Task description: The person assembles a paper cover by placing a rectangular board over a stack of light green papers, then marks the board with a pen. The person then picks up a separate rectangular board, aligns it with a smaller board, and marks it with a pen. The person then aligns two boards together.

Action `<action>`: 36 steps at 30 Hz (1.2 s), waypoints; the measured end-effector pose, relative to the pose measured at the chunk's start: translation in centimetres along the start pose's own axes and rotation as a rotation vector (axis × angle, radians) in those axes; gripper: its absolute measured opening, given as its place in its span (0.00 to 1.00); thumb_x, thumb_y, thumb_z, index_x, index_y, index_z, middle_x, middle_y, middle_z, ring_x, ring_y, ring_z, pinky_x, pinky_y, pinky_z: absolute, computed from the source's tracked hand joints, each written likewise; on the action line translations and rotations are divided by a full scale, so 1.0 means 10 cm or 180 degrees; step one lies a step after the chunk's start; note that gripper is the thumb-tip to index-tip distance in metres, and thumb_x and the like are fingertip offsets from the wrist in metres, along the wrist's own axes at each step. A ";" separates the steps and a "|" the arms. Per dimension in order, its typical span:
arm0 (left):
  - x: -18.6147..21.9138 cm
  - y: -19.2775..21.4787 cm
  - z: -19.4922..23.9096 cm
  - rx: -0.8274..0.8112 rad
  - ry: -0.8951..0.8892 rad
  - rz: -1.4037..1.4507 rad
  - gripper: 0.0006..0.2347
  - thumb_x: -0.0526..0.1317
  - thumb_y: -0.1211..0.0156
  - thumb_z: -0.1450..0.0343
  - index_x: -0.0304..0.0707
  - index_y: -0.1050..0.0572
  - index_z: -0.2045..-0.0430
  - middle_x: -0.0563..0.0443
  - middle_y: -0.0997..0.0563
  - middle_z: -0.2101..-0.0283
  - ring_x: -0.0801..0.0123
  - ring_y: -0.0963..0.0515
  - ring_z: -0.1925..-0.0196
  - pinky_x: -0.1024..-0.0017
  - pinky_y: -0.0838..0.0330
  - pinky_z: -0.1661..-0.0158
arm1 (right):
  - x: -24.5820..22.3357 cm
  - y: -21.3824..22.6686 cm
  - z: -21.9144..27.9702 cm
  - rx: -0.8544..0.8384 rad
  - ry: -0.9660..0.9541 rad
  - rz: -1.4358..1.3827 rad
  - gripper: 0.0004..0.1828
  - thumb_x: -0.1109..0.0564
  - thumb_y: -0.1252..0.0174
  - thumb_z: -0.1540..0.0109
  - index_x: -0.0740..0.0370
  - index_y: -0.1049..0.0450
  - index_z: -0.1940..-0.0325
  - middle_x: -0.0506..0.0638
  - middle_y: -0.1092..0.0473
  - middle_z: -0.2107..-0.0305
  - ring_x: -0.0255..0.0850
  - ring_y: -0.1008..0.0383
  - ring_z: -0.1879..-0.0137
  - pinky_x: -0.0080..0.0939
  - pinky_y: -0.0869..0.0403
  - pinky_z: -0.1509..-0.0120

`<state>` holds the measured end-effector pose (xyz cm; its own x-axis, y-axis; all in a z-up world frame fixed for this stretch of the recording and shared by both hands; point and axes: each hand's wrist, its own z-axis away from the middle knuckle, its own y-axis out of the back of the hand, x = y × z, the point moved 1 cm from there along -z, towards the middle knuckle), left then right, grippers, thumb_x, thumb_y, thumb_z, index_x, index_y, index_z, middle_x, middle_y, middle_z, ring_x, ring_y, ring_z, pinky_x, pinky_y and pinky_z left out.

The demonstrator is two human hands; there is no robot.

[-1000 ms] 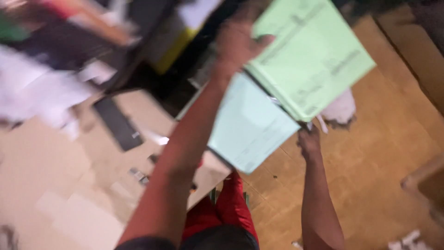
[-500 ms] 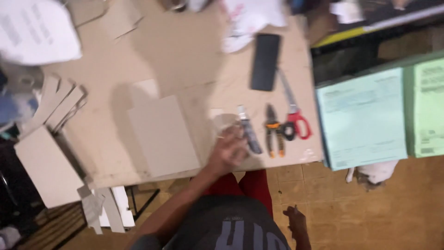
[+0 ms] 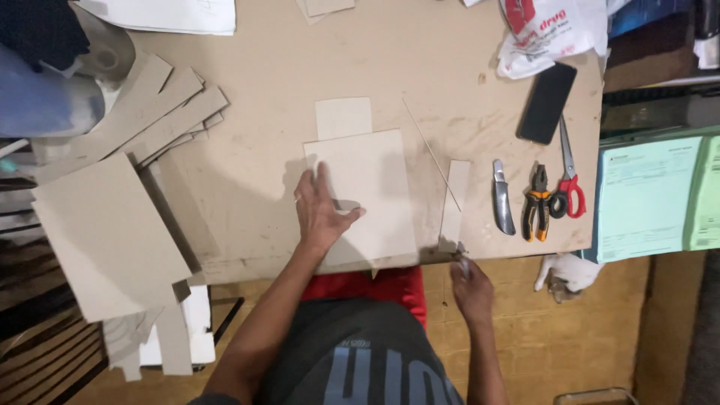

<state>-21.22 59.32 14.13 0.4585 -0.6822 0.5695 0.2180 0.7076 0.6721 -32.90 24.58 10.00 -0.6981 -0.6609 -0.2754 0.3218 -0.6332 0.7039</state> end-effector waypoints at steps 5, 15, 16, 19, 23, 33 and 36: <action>0.01 0.20 -0.56 -0.0157 -0.0679 -0.0654 0.49 0.51 0.21 0.43 0.35 0.46 0.28 0.32 0.45 0.29 0.33 0.48 0.26 0.37 0.48 0.32 | -1.07 -0.09 -0.03 0.0369 0.1172 -0.0268 0.25 0.47 0.47 0.32 0.62 0.26 0.34 0.67 0.23 0.52 0.64 0.24 0.44 0.65 0.28 0.38; 0.10 0.23 -1.29 -0.0518 -0.0986 -0.1476 0.37 0.50 0.17 0.49 0.37 0.32 0.50 0.40 0.27 0.54 0.45 0.31 0.43 0.48 0.36 0.46 | -1.57 0.14 -1.79 0.1912 0.2259 0.0345 0.18 0.59 0.41 0.36 0.57 0.21 0.42 0.56 0.28 0.65 0.56 0.22 0.56 0.56 0.25 0.52; 0.10 0.26 -1.27 -0.0512 -0.0964 -0.1491 0.37 0.50 0.17 0.49 0.37 0.32 0.50 0.40 0.27 0.54 0.45 0.31 0.43 0.48 0.36 0.46 | -1.62 0.18 -1.80 0.1891 0.2270 0.0330 0.18 0.59 0.41 0.36 0.57 0.21 0.42 0.56 0.28 0.65 0.56 0.22 0.56 0.56 0.25 0.52; 0.06 0.37 -1.14 -0.0613 -0.1119 -0.1346 0.31 0.46 0.19 0.44 0.35 0.26 0.49 0.41 0.27 0.56 0.46 0.26 0.50 0.49 0.32 0.52 | -1.80 0.31 -1.61 0.2075 0.2564 0.0480 0.17 0.58 0.41 0.35 0.57 0.23 0.41 0.52 0.29 0.62 0.52 0.24 0.52 0.51 0.26 0.48; 0.06 0.68 -0.81 -0.1324 -0.1039 0.0326 0.11 0.39 0.40 0.29 0.35 0.23 0.55 0.37 0.22 0.59 0.43 0.21 0.54 0.50 0.28 0.54 | -2.08 0.27 -0.69 0.1345 0.2608 -0.0313 0.16 0.53 0.37 0.33 0.64 0.22 0.45 0.60 0.26 0.60 0.56 0.26 0.45 0.53 0.29 0.41; -0.59 0.92 -0.79 0.0599 -0.1446 0.0294 0.09 0.36 0.37 0.27 0.41 0.19 0.54 0.43 0.16 0.56 0.51 0.18 0.50 0.51 0.27 0.46 | -2.00 -0.52 0.31 -0.1610 0.0584 -0.1359 0.20 0.52 0.41 0.33 0.45 0.23 0.35 0.52 0.19 0.51 0.42 0.20 0.46 0.49 0.24 0.40; -0.86 0.79 -0.82 0.1531 -0.1596 0.0082 0.11 0.38 0.35 0.29 0.39 0.20 0.53 0.44 0.17 0.51 0.52 0.19 0.47 0.54 0.28 0.44 | -2.18 -0.72 0.17 -0.1525 0.0657 -0.1439 0.13 0.48 0.42 0.31 0.50 0.20 0.45 0.43 0.26 0.73 0.36 0.30 0.69 0.38 0.30 0.63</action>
<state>-16.40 72.29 10.71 -0.0202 -0.7508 0.6602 -0.2466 0.6436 0.7245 -21.11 44.30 12.05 -0.7095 -0.3232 -0.6262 0.3080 -0.9415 0.1368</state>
